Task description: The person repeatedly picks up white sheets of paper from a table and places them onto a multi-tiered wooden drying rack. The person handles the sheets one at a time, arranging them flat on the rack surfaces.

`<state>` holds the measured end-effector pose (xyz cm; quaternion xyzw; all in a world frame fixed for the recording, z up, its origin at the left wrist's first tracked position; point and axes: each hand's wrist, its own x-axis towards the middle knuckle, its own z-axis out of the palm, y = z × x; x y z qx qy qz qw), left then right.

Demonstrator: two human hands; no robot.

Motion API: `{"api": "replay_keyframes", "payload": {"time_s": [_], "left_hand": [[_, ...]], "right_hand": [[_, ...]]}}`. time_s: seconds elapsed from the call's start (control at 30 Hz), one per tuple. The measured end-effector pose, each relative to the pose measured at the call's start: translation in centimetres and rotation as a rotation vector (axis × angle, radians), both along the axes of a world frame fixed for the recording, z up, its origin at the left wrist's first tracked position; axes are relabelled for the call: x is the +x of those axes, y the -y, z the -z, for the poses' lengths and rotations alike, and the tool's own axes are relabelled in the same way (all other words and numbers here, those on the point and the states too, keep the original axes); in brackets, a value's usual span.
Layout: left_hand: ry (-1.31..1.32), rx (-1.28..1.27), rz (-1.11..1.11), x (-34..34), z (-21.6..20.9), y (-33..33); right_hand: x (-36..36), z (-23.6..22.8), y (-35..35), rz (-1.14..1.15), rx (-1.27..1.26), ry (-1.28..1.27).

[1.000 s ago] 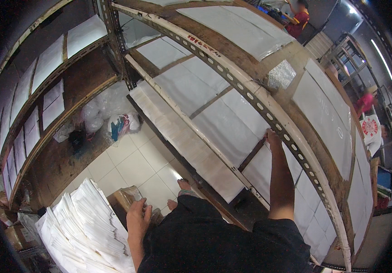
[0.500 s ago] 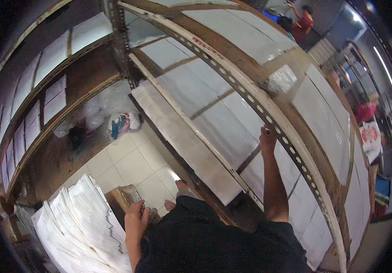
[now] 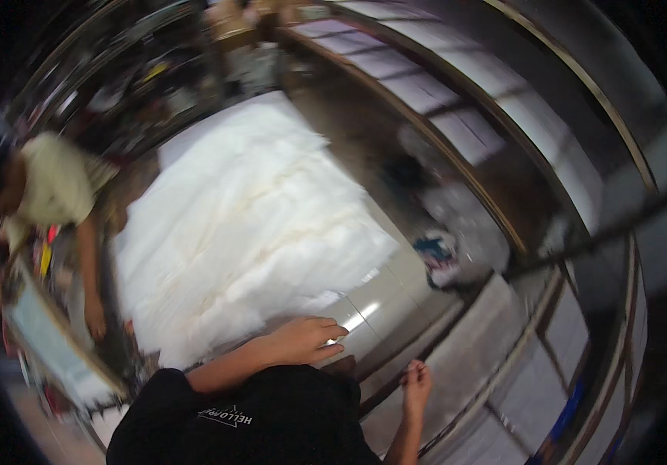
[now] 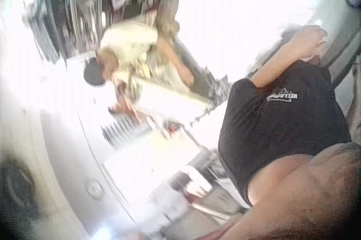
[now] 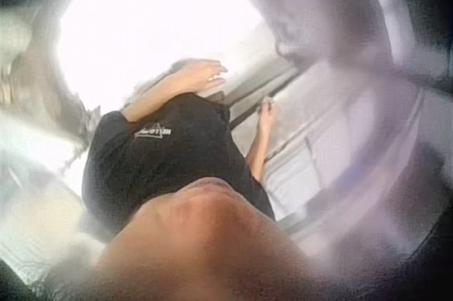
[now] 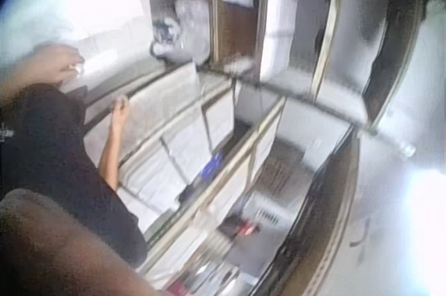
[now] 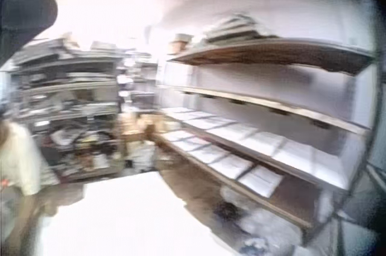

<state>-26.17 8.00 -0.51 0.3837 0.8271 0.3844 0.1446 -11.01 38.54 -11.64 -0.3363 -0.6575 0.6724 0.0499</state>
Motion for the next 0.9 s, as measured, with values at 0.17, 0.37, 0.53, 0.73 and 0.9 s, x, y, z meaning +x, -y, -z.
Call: {"api": "replay_keyframes", "payload": {"time_s": [0.17,0.37,0.53,0.73,0.9], "left_hand": [[0.163,0.092,-0.295,2.3,-1.4,4.9],[0.088,0.154,-0.585,3.2,-2.5,8.1],[-0.012,0.184,-0.717,3.0,-4.0,9.7],[-0.02,0.158,-0.779,2.2,-5.4,10.6],[-0.145,0.136,-0.853,1.5,-7.0,11.1]], "right_hand": [[-3.5,3.2,3.0,-0.304,-0.097,0.129],[-7.6,4.2,2.7,-0.435,-0.117,0.158],[-9.5,5.7,0.7,-0.444,-0.134,0.13],[-9.2,7.2,0.3,-0.455,-0.159,0.15],[-8.8,6.9,1.3,-0.449,-0.127,0.202]]}}
